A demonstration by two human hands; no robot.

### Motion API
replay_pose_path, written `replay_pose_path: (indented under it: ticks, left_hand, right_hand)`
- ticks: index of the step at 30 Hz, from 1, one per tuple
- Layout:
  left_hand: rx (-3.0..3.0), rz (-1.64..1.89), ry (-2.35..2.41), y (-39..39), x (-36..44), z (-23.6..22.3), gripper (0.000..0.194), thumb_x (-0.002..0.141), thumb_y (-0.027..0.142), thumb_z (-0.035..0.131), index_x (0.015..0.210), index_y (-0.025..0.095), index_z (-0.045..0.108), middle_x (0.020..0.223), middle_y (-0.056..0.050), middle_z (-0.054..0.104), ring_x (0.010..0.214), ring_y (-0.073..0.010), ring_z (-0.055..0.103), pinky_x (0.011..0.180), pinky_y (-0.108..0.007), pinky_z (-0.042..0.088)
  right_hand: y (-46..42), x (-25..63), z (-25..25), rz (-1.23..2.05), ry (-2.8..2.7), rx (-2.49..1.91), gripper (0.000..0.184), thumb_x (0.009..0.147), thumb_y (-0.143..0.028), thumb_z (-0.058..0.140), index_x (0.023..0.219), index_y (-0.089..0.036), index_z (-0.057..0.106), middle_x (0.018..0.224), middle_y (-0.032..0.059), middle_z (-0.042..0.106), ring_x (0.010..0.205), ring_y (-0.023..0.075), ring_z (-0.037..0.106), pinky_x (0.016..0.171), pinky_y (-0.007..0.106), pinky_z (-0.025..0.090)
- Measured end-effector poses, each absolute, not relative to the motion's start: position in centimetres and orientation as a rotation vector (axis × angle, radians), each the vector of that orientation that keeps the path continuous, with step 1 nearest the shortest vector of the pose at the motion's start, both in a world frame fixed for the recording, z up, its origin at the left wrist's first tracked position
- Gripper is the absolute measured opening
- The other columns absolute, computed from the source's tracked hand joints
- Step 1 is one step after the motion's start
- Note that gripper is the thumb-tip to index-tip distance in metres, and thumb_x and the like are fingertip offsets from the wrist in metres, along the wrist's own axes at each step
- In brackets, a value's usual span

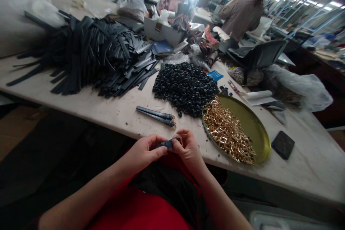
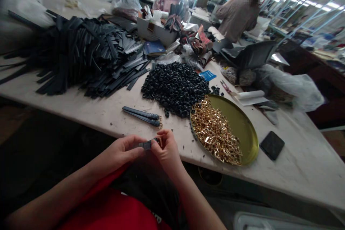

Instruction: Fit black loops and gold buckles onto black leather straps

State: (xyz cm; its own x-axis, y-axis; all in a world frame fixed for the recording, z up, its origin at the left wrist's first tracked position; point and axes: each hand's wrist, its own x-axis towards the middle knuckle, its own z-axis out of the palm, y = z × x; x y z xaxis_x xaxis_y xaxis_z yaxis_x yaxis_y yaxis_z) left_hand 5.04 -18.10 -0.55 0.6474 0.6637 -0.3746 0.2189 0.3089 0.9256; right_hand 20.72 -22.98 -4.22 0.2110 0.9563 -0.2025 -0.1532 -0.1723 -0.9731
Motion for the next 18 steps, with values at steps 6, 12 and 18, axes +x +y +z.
replay_pose_path:
  ticks: [6,12,18]
  left_hand:
    - [1.424,0.194,0.914,-17.5,5.6,-0.7,0.02,0.074,0.023,0.053,0.09,0.015,0.062,0.078,-0.001,0.065,0.073,-0.0161,0.059,0.065,-0.024,0.045]
    - [1.462,0.148,0.894,-17.0,6.1,-1.3,0.027,0.076,0.022,0.048,0.098,0.014,0.06,0.088,-0.004,0.067,0.076,-0.0168,0.062,0.072,-0.027,0.046]
    - [1.313,0.221,0.896,-17.3,6.8,-3.5,0.029,0.076,0.025,0.05,0.101,0.014,0.056,0.085,-0.005,0.067,0.072,-0.0162,0.063,0.065,-0.026,0.048]
  right_hand:
    - [-23.6,21.5,-5.0,1.227,-1.218,-1.537,0.011,0.079,-0.03,0.051,0.082,-0.02,0.052,0.064,-0.0041,0.049,0.056,0.0095,0.044,0.052,0.021,0.035]
    - [-23.4,21.1,-5.4,1.066,-1.295,-1.615,0.008,0.079,-0.027,0.049,0.082,-0.02,0.051,0.069,-0.0028,0.052,0.064,0.0117,0.048,0.06,0.023,0.037]
    - [-23.8,20.3,-6.3,1.173,-1.007,-1.569,0.015,0.082,-0.036,0.047,0.083,-0.021,0.047,0.065,-0.0033,0.048,0.057,0.0112,0.044,0.053,0.023,0.036]
